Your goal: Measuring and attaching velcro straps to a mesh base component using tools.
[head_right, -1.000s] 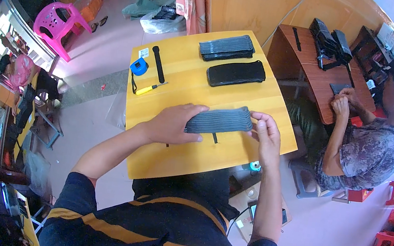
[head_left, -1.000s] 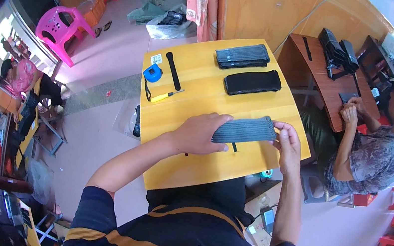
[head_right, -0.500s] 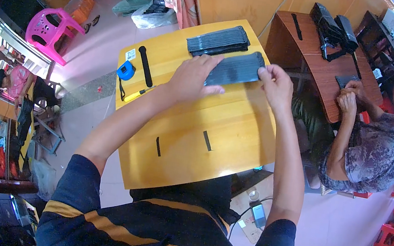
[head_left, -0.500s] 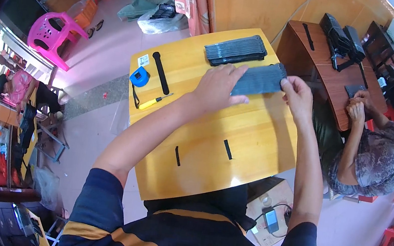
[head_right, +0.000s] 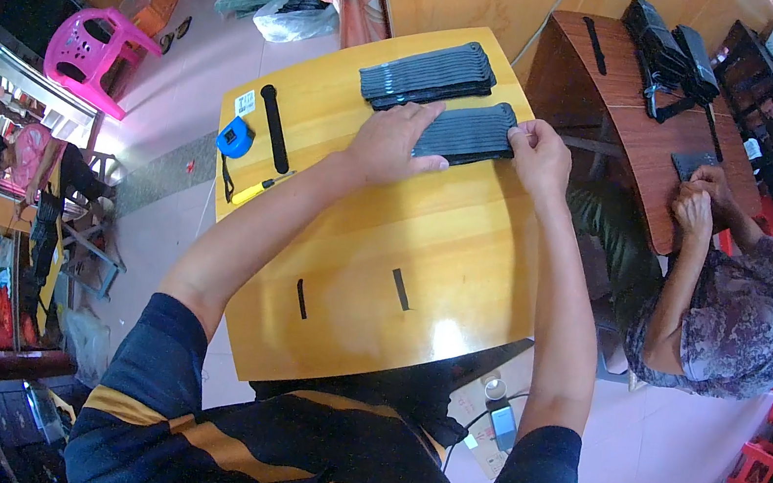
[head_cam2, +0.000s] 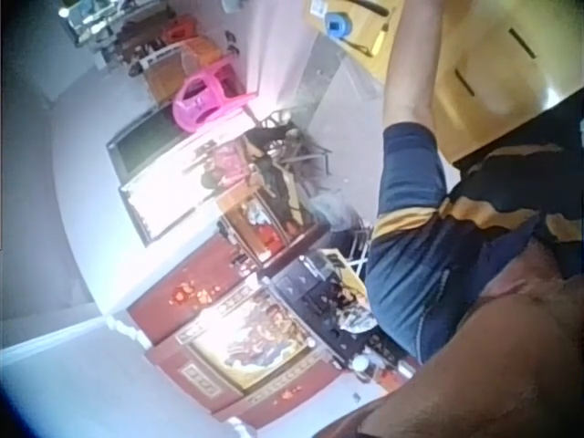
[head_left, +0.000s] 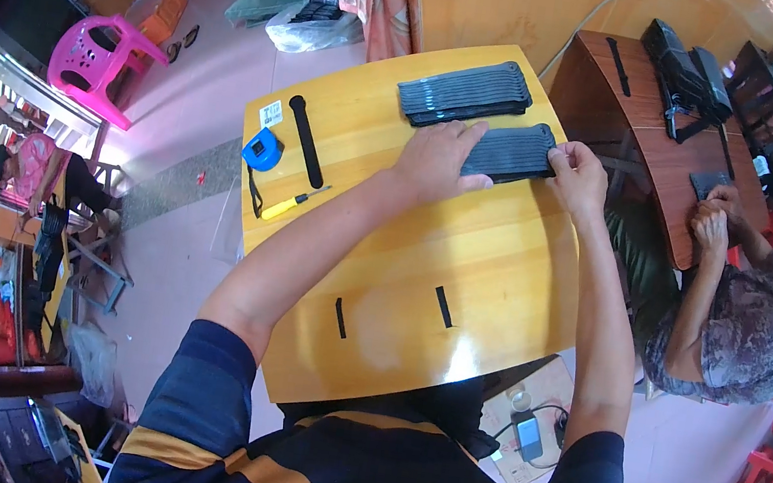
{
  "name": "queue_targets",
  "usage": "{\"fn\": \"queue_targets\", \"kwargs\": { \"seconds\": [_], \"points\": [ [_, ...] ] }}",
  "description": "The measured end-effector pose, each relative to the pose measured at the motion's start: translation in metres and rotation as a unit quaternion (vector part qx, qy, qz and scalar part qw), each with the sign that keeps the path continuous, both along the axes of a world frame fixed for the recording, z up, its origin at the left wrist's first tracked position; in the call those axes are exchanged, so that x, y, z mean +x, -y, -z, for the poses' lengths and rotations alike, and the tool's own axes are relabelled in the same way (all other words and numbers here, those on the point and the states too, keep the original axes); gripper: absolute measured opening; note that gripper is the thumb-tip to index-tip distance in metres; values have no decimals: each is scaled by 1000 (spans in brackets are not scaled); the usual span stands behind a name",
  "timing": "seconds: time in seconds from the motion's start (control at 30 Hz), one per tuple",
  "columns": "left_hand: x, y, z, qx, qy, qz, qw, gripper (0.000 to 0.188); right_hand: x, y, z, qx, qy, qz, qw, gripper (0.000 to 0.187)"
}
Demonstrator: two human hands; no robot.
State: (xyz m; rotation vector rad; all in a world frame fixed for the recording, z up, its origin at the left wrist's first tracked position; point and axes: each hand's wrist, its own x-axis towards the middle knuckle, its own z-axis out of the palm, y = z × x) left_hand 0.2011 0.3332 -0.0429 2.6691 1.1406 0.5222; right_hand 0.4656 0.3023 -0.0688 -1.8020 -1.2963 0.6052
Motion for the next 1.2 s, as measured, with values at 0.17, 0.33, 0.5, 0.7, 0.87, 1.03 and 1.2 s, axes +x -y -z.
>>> {"fn": "queue_targets", "kwargs": {
  "seconds": [0.17,0.33,0.5,0.7,0.87,1.03,1.2],
  "points": [
    [-2,4,-2,5,-3,1,1000,86,-6,10,-12,-10,-7,13,1000,21],
    [0,7,4,18,-20,20,999,82,-9,12,-5,104,228,7,968,35],
    [-4,9,11,54,-23,6,998,79,-42,-4,-16,176,361,-92,911,49],
    [1,15,30,85,-7,8,996,80,-47,-12,11,128,323,-118,930,46],
    [2,22,44,113,-19,-28,993,81,-47,-16,22,128,264,-142,945,39],
    [4,22,52,137,-5,-34,990,81,-49,-20,23,142,260,-137,945,35],
    [0,25,45,92,4,-32,995,81,-55,-18,25,135,287,-134,939,34]
  ]
}}
